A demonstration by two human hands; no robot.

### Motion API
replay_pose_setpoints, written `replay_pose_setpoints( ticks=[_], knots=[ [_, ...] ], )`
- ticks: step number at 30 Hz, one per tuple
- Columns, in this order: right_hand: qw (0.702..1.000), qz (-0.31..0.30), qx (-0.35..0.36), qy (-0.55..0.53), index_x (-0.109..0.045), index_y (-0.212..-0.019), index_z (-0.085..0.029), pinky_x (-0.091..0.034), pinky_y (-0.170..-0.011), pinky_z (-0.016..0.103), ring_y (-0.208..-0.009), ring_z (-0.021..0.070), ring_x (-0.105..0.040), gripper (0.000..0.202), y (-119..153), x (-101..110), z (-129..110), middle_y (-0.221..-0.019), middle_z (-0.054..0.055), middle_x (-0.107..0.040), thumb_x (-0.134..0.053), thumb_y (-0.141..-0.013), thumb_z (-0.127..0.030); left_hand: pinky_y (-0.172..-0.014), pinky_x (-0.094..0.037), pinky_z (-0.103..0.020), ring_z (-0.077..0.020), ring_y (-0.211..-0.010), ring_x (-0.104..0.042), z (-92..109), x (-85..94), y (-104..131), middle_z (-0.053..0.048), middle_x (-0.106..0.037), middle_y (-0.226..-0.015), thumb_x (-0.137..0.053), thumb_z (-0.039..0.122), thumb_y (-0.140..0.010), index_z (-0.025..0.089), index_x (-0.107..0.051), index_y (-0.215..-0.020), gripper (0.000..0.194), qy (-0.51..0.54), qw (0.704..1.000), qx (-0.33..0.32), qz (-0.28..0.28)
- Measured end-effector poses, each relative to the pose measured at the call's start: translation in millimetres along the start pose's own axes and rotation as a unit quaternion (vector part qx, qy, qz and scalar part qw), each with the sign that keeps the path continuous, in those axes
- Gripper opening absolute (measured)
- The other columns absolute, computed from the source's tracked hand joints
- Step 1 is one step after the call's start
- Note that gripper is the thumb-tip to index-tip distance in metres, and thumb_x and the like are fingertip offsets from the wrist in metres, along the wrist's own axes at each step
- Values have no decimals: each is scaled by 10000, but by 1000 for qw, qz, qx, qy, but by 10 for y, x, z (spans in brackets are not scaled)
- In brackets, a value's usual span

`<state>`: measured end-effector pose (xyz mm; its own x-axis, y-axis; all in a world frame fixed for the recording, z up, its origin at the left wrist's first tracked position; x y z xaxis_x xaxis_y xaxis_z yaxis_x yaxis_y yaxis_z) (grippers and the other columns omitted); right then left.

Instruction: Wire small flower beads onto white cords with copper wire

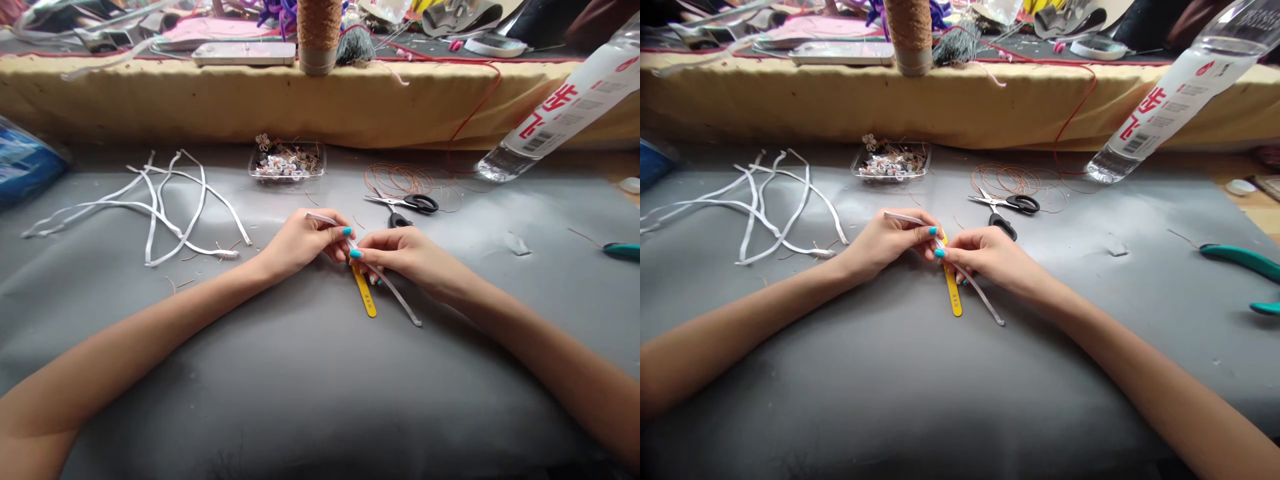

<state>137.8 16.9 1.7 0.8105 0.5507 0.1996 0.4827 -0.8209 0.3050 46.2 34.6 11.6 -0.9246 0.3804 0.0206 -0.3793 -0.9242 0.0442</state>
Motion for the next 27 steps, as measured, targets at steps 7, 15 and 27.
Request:
replay_pose_setpoints(
  ticks=[7,15,27],
  knots=[
    [998,16,-7,-58,-594,-609,-127,-408,-456,193,-451,64,-497,305,12,18,36,-555,2,-578,-633,-683,-420,-548,-487,-215,-88,-525,-571,60,74,15,-15,-626,-630,-644,326,-696,106,-597,-740,229,8,998,-49,40],
    [998,7,-12,-55,-580,-616,-124,-414,-434,182,-433,57,-490,332,20,-18,46,-557,6,-573,-622,-688,-446,-554,-492,-217,-92,-536,-578,93,88,34,-16,-619,-616,-648,315,-698,99,-599,-738,225,27,996,-59,54],
    [997,29,6,-76,-599,-610,-121,-439,-519,202,-502,82,-525,251,43,-11,21,-575,15,-581,-623,-706,-351,-551,-420,-204,-78,-553,-502,106,101,-30,-3,-575,-640,-629,365,-700,119,-604,-799,267,-53,997,-56,31]
  ],
)
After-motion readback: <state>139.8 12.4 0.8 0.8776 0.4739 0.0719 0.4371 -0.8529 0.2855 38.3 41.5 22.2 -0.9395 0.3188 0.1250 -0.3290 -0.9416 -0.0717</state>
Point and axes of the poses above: each hand's wrist, its own y-axis away from the middle knuckle, its own x-axis out of the back of the hand, z = x × y, the point moved 9 cm from there along -y, towards the middle knuckle
